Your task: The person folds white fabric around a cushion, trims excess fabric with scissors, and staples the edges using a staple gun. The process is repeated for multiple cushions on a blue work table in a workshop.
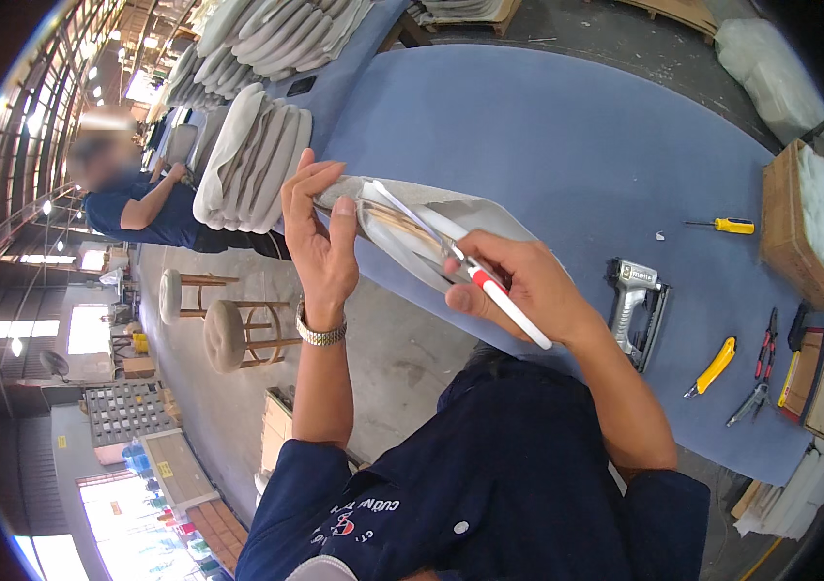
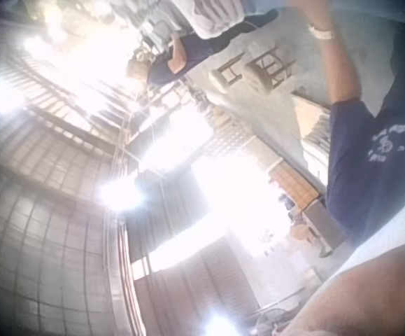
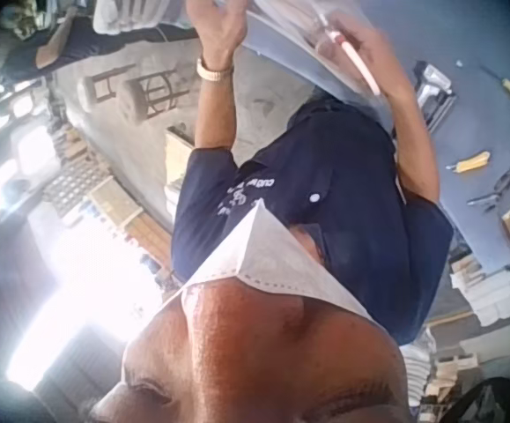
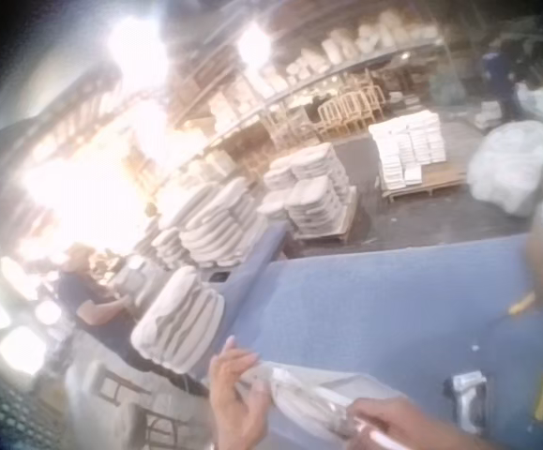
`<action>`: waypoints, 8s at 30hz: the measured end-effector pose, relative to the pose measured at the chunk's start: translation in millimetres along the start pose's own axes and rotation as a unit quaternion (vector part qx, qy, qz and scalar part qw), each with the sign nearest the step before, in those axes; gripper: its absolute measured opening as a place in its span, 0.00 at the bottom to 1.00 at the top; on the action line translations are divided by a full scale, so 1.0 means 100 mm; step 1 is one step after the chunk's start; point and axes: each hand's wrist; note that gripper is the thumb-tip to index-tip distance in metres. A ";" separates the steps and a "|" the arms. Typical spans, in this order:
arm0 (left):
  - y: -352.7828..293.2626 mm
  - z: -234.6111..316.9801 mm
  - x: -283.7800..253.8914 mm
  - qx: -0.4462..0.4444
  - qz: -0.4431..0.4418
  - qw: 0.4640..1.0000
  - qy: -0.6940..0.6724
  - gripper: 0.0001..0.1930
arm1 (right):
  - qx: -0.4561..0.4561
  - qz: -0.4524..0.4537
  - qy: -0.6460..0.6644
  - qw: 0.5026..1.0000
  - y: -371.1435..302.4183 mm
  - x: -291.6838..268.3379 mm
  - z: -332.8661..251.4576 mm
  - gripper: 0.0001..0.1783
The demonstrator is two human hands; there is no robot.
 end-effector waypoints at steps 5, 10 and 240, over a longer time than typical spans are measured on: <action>-0.01 0.19 0.03 0.028 -0.039 0.993 0.104 0.24 | -0.014 0.082 0.036 0.996 0.20 0.00 -0.27 0.22; -0.08 0.16 0.00 0.024 -0.055 0.995 0.084 0.30 | -0.012 0.049 0.002 0.999 0.21 -0.02 -0.30 0.24; 0.00 -0.07 -0.16 -0.014 -0.003 1.000 -0.026 0.27 | -0.207 0.148 0.000 0.967 0.69 0.37 0.03 0.12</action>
Point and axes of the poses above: each hand's wrist, its own y-axis towards the middle knuckle, its own x-axis out of the palm, z = x × y, and after that the axes turned 3 degrees about -x, right-handed
